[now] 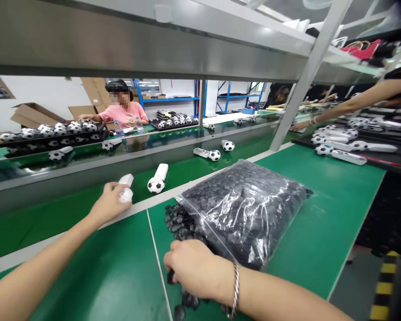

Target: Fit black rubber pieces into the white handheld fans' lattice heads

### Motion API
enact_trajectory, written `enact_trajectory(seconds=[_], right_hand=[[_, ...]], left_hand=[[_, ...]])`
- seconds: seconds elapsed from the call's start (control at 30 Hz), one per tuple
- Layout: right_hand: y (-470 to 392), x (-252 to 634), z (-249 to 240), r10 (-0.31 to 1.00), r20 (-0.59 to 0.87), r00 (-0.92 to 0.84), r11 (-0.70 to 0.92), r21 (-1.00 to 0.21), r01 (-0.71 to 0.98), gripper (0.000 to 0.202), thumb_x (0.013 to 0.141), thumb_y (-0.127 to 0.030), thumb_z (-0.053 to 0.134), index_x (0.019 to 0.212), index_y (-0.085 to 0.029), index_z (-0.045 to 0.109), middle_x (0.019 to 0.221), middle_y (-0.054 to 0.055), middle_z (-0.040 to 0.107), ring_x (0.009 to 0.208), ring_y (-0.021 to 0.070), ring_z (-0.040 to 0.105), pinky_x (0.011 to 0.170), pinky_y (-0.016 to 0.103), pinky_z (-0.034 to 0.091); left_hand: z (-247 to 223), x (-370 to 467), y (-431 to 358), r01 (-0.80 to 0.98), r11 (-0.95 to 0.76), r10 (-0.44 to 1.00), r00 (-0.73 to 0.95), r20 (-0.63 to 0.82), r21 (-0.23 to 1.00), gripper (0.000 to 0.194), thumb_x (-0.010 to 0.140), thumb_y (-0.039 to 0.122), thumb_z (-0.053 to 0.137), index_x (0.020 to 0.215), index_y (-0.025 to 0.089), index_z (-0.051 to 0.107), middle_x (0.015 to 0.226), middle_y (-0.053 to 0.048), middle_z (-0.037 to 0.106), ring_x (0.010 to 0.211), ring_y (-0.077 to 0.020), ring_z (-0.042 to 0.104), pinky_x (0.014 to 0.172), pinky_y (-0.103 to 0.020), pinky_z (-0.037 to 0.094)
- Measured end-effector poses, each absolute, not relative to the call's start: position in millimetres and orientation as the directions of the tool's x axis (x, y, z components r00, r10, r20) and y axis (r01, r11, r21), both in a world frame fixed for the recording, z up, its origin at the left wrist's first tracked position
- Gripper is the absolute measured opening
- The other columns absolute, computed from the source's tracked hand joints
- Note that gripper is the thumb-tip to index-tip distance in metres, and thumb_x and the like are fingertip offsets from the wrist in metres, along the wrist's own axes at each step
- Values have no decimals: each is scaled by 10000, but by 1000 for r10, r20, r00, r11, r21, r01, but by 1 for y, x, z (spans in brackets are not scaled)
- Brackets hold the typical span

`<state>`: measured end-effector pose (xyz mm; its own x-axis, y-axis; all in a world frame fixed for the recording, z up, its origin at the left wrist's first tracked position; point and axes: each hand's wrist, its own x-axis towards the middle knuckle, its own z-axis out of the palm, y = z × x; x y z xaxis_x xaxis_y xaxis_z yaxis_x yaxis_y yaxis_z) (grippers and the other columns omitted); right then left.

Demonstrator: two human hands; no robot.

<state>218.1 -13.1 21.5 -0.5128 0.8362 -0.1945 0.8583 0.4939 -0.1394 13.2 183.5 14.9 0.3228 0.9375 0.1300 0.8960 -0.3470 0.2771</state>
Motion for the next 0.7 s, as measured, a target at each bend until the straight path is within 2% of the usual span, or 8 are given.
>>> enact_trajectory(seconds=[0.1,0.27,0.4,0.47,0.53,0.6,0.67,0.7], right_hand=[[-14,217,17,825,-113,-554,536,-156,829,144,734,-162,575,870,-179,618,855,41,614,686,153,583,447,246,303],[-15,216,12,823,-68,-564,553,-129,823,137,773,-112,513,836,-166,622,818,44,621,704,157,592,538,247,375],[-20,208,15,833,-90,-547,544,-49,837,147,781,-77,489,802,-144,618,788,66,622,721,181,600,594,267,405],[-24,201,16,828,-98,-553,558,31,829,126,768,-66,498,760,-123,610,758,86,617,702,194,598,604,281,409],[-28,195,15,823,-86,-562,568,95,818,121,767,-57,490,757,-108,598,743,105,609,693,199,593,610,288,412],[-29,192,12,824,-62,-564,567,122,815,139,780,-49,459,780,-105,586,751,110,599,711,202,583,617,290,413],[-27,192,9,838,-31,-545,545,115,831,175,800,-43,419,834,-111,576,791,104,587,745,196,569,628,283,412],[-25,194,7,847,-19,-532,530,101,842,195,807,-40,402,869,-115,571,814,98,580,758,189,561,634,277,410]], left_hand=[[31,-7,120,883,-423,906,415,83,205,464,713,434,495,1115,205,467,1262,-95,356,960,-288,564,822,-377,448],[41,-25,10,889,-441,895,445,-8,123,470,714,465,522,1127,249,462,1367,-72,321,865,-278,608,647,-353,498],[36,-30,-22,799,-577,780,600,-175,169,714,632,148,560,1284,314,324,1452,-50,169,878,-228,613,642,-293,504],[35,-35,-18,745,-657,728,667,-161,115,757,621,61,524,1297,331,315,1440,-41,215,1003,-253,551,741,-327,487],[35,-37,-10,681,-731,677,731,-81,36,650,636,108,571,1235,305,413,1382,-51,328,1111,-305,448,871,-426,416],[34,-35,-2,607,-795,607,795,1,1,571,622,253,663,1164,262,482,1299,-75,419,1152,-331,380,967,-509,297],[31,-27,1,570,-822,568,820,64,-12,587,602,443,690,1108,202,514,1184,-111,484,1117,-322,401,999,-520,237],[28,-21,0,578,-816,575,814,80,-20,615,604,535,664,1079,170,526,1110,-126,509,1062,-313,440,979,-509,270]])
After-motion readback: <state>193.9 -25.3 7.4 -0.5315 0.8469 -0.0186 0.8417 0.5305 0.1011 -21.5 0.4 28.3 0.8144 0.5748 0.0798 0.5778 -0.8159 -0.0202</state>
